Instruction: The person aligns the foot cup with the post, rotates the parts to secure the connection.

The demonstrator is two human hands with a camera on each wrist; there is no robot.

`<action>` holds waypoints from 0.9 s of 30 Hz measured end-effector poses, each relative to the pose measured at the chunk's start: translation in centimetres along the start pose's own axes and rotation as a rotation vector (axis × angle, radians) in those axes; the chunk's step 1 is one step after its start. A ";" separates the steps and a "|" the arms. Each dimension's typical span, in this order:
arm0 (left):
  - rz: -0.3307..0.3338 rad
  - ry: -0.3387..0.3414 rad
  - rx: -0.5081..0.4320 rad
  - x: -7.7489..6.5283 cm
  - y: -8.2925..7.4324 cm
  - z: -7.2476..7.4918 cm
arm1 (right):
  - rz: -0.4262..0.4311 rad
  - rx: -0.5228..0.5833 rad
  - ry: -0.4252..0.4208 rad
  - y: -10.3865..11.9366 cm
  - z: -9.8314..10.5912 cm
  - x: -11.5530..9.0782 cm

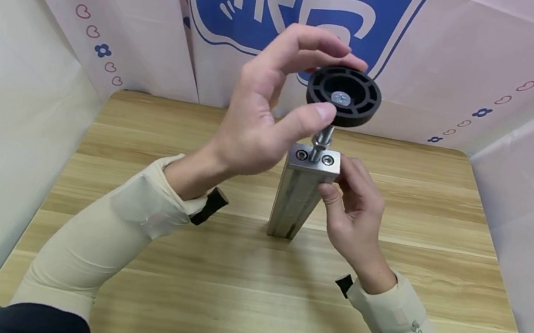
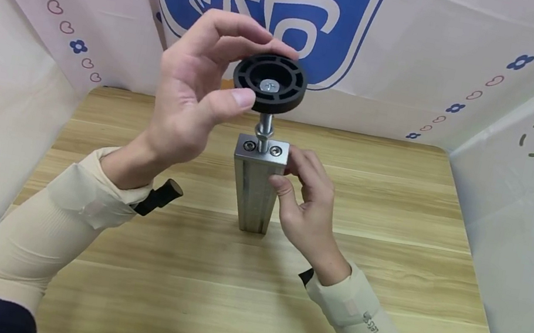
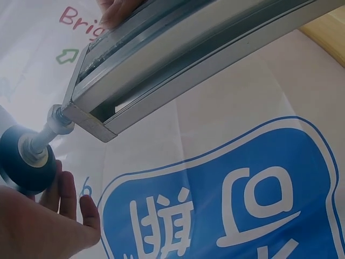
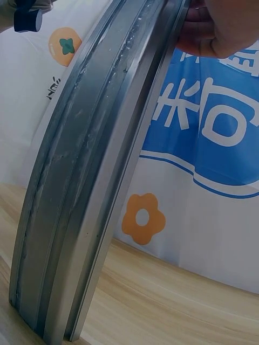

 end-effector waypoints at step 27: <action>0.025 -0.078 0.235 0.2 -0.3 0.3 | 0.017 0.009 0.010 0.1 0.0 -0.1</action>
Point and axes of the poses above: each hand's wrist, its own x-axis towards the middle knuckle, its own z-axis out of the back of the hand, y = z × x, the point moved 4 cm from there along x, towards the middle knuckle, and after that the axes turned 2 degrees about -y, right-handed, at the moved point
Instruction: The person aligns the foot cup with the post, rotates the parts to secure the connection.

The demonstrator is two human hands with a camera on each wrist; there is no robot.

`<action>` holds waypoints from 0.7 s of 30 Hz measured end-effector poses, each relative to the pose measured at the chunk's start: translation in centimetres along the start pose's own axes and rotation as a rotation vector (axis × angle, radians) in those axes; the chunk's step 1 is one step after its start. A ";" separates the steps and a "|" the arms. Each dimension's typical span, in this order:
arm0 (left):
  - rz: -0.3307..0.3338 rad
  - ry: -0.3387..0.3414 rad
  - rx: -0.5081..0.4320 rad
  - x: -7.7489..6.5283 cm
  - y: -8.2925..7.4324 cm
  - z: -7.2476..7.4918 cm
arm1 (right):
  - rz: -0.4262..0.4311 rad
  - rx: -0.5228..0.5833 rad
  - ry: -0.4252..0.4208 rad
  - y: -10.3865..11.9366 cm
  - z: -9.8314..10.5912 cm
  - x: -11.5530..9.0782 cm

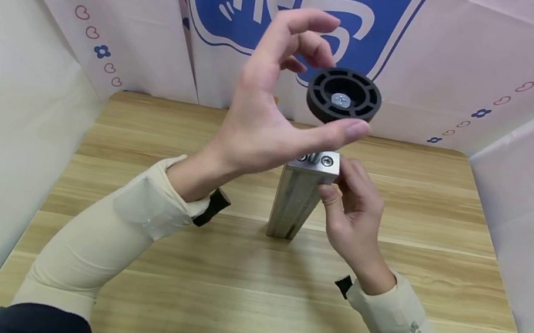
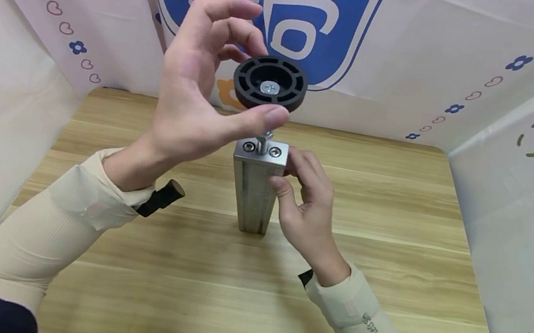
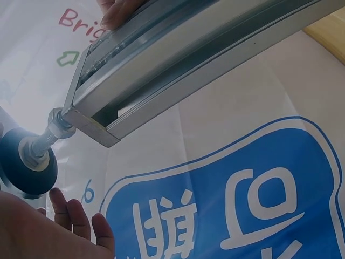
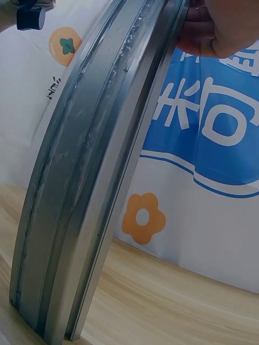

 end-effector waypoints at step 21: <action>-0.006 0.026 -0.132 0.0 -0.1 -0.2 | -0.007 -0.005 -0.011 -0.1 -0.1 0.0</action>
Point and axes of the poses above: each hand's wrist, its own x-axis towards the middle knuckle, its own z-axis out of the back of the hand, y = z × x, the point moved 4 cm from there along x, towards the middle knuckle, and after that the axes turned 2 degrees about -y, right-handed, at the moved point
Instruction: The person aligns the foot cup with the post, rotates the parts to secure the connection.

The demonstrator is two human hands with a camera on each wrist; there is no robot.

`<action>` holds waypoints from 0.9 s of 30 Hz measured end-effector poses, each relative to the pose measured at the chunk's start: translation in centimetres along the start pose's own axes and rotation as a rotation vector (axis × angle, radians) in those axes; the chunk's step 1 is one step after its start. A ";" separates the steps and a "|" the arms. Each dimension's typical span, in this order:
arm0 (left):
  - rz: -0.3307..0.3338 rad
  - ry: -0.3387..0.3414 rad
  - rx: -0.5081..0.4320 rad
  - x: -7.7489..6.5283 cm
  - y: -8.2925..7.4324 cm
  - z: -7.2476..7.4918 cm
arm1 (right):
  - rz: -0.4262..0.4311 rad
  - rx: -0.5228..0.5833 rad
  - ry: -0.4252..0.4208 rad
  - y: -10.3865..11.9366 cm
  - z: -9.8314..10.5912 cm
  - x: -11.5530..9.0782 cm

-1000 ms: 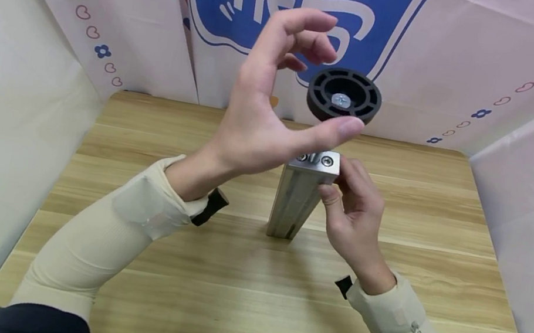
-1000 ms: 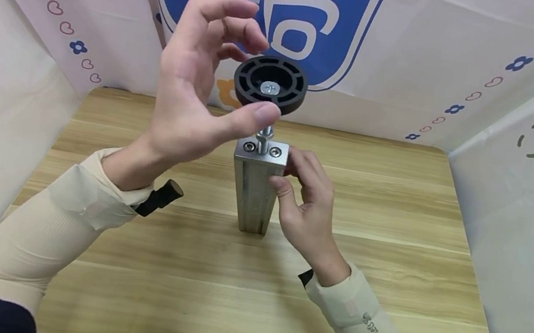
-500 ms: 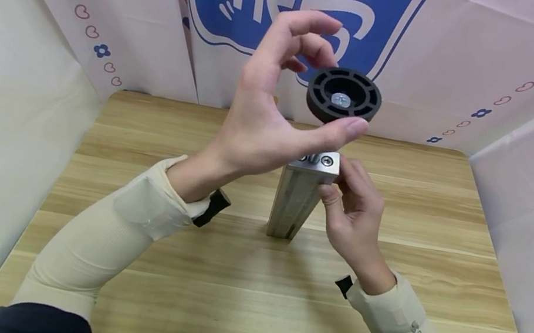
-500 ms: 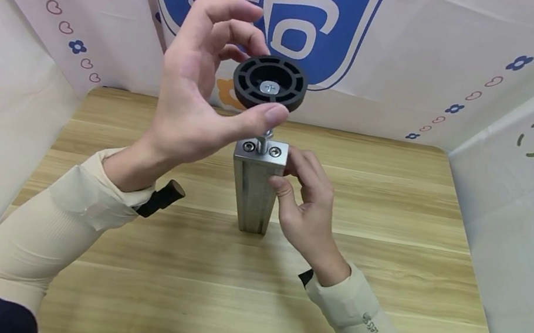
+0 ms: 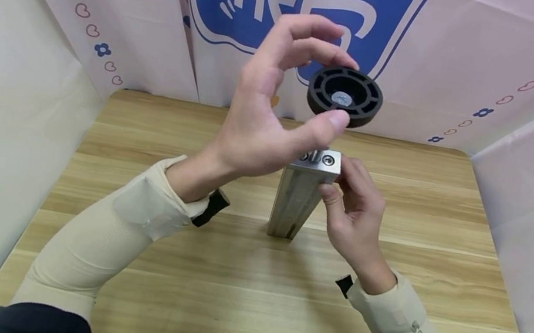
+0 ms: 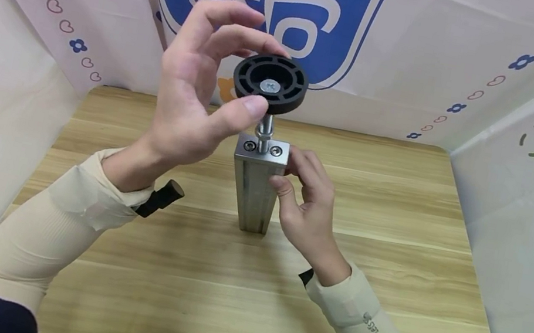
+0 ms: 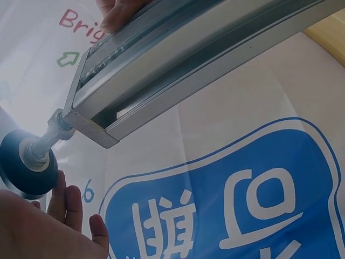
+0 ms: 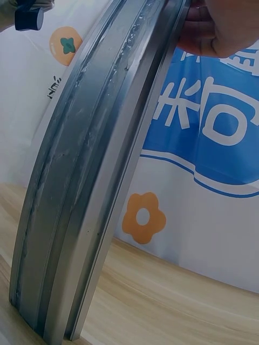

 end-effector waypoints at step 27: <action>0.018 -0.053 0.136 -0.1 -0.2 0.1 | 0.011 0.015 -0.002 0.0 0.1 0.0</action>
Point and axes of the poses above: each hand's wrist, its own x-axis towards the middle knuckle, its own z-axis out of the back of the hand, y = z × x, the point moved 4 cm from there along x, towards the middle knuckle, and after that the axes turned 2 degrees about -y, right-handed, at the moved point
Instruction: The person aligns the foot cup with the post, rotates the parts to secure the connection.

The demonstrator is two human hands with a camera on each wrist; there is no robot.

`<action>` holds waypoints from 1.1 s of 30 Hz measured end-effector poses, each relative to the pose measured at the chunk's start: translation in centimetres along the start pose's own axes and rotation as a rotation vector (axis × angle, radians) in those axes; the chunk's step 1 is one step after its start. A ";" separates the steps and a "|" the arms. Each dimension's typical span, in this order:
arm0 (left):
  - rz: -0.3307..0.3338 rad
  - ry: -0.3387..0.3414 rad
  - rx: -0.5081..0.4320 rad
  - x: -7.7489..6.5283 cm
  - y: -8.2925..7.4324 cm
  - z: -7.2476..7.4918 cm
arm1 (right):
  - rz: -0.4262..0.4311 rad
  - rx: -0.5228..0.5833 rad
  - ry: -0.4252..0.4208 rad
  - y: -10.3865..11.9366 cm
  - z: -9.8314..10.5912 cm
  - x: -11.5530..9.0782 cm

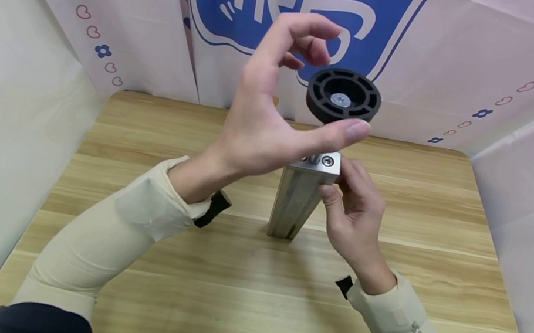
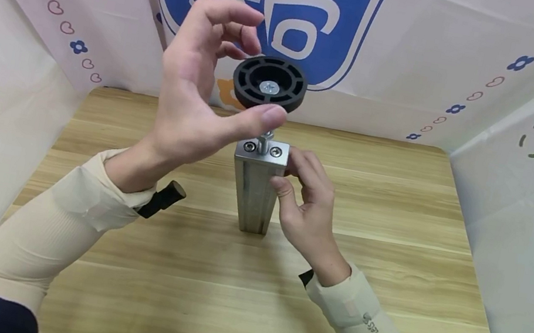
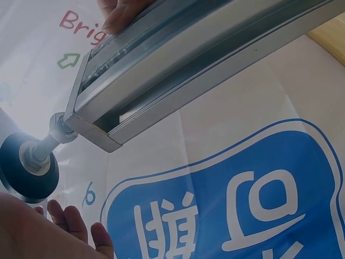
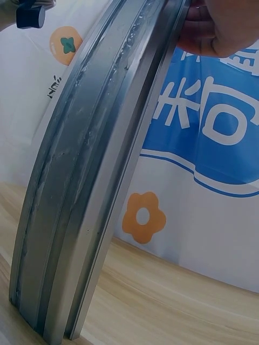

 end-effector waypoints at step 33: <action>-0.017 0.061 -0.192 -0.2 0.0 -0.2 | -0.025 -0.027 0.000 -0.1 0.0 0.0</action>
Point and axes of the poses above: each hand's wrist, its own x-axis towards the middle knuckle, its own z-axis out of the back of the hand, y = z × x, the point moved 4 cm from there along x, towards the middle knuckle, and after that the axes turned 2 degrees about -y, right-handed, at the moved point
